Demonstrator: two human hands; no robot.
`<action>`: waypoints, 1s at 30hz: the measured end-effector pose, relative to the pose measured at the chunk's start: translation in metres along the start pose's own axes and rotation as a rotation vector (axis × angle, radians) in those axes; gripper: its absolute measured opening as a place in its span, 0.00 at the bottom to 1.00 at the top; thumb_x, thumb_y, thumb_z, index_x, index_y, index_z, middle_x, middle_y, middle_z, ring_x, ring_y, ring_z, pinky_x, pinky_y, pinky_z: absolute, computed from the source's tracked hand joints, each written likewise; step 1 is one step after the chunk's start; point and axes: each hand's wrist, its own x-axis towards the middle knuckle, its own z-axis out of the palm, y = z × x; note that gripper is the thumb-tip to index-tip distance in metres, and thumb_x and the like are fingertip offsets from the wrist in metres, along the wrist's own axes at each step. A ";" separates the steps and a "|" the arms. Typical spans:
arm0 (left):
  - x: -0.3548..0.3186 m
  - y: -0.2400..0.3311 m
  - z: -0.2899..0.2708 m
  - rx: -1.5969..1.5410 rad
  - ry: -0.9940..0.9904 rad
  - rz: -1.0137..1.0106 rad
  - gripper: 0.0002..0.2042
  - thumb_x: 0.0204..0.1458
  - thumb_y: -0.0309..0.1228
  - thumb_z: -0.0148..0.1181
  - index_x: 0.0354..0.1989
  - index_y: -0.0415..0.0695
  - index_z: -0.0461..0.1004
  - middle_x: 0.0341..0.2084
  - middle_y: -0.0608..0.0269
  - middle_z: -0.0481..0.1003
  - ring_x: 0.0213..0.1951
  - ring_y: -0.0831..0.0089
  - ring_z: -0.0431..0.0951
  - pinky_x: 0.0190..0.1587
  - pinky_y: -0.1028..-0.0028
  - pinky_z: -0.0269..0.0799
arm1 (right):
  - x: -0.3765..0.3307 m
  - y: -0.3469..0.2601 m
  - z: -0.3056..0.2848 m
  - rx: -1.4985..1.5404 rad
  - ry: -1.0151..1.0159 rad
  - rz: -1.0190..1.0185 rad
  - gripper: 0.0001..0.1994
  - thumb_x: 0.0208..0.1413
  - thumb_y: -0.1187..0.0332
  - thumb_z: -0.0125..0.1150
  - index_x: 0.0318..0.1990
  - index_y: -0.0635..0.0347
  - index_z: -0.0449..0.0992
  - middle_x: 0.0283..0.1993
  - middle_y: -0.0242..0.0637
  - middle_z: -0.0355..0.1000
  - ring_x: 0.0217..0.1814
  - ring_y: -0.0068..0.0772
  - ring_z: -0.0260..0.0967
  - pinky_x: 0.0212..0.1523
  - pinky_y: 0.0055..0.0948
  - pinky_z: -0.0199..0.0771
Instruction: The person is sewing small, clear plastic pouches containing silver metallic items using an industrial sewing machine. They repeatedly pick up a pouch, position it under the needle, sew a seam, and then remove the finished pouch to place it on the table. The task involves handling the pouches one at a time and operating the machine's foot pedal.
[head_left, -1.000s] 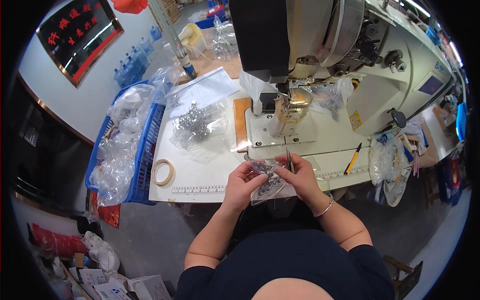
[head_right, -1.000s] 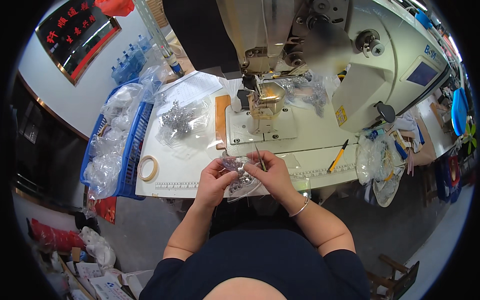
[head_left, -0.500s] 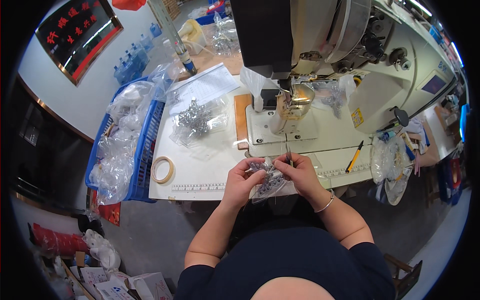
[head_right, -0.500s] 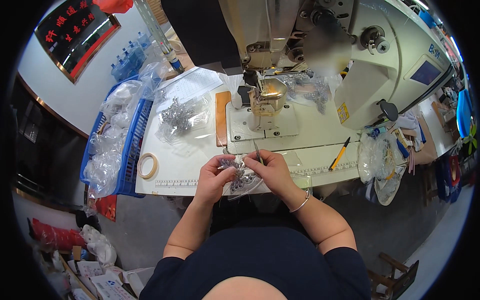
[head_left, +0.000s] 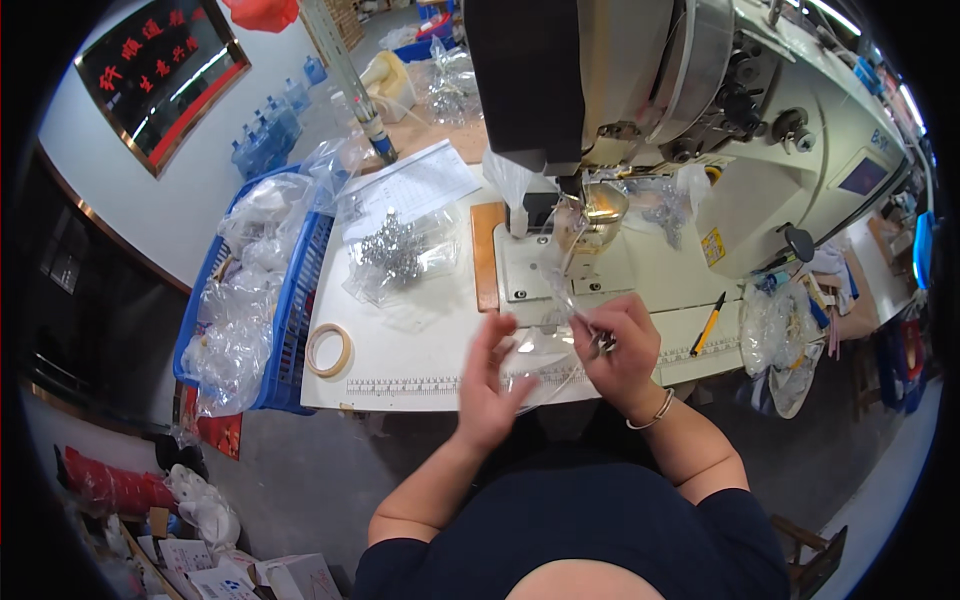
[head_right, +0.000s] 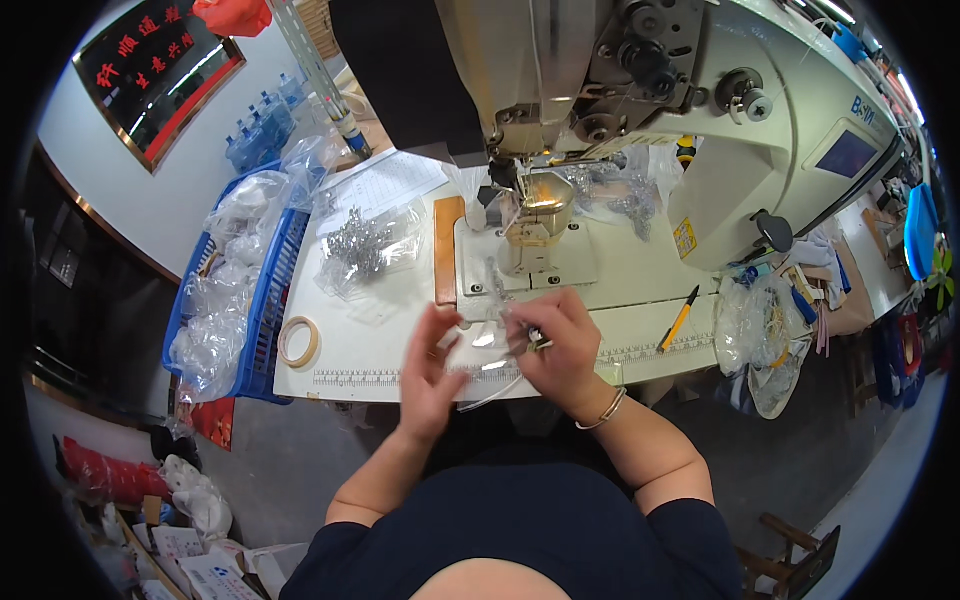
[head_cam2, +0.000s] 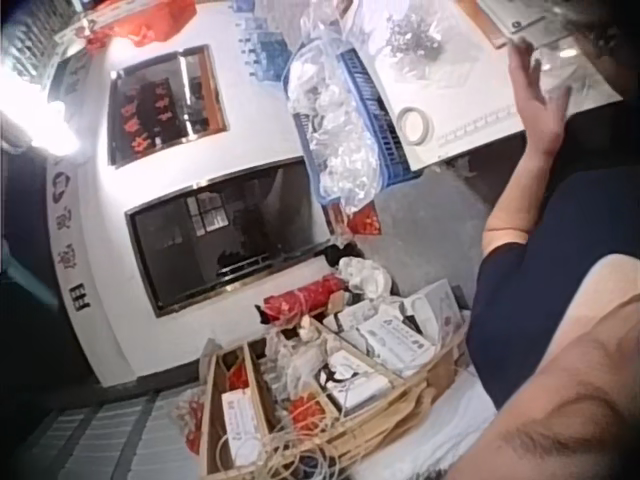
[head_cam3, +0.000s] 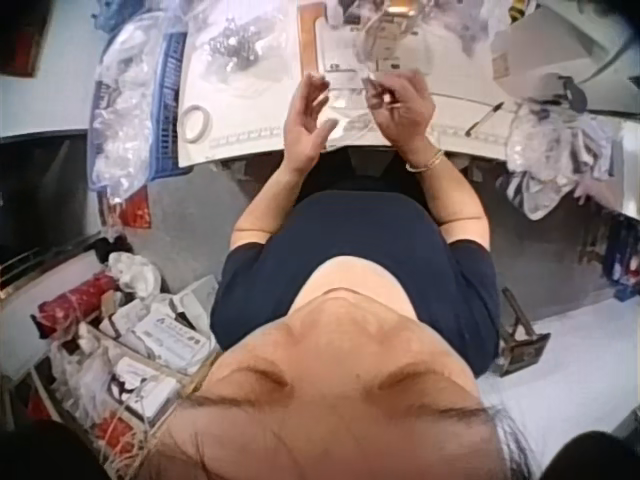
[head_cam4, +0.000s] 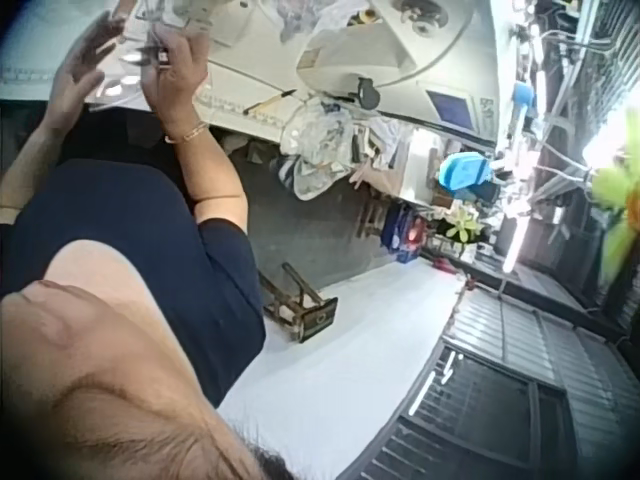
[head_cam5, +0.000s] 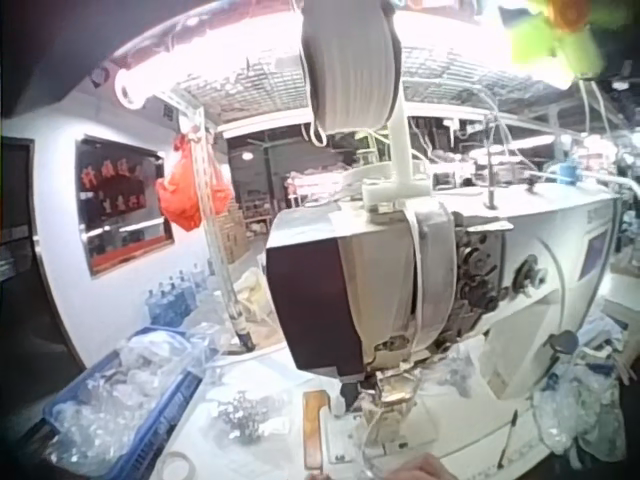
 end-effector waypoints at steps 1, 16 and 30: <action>-0.005 0.006 0.014 -0.294 -0.088 0.068 0.43 0.46 0.25 0.61 0.67 0.41 0.38 0.54 0.58 0.60 0.57 0.65 0.61 0.59 0.66 0.53 | 0.002 -0.003 0.003 -0.006 -0.042 -0.033 0.13 0.40 0.80 0.65 0.37 0.60 0.75 0.29 0.37 0.68 0.27 0.32 0.67 0.27 0.27 0.70; 0.011 -0.020 0.018 -1.018 0.094 -0.253 0.24 0.56 0.23 0.47 0.60 0.59 0.57 0.52 0.67 0.66 0.57 0.62 0.65 0.58 0.56 0.63 | -0.019 0.020 -0.004 0.305 0.136 0.593 0.33 0.37 0.61 0.73 0.53 0.59 0.66 0.47 0.35 0.59 0.31 0.20 0.54 0.29 0.15 0.61; 0.000 -0.017 0.030 -0.857 0.086 -0.299 0.29 0.56 0.19 0.43 0.64 0.59 0.47 0.56 0.52 0.63 0.56 0.61 0.65 0.56 0.60 0.65 | -0.033 0.022 -0.013 1.179 -0.102 1.181 0.16 0.51 0.72 0.61 0.49 0.60 0.71 0.32 0.22 0.66 0.27 0.12 0.59 0.26 0.15 0.58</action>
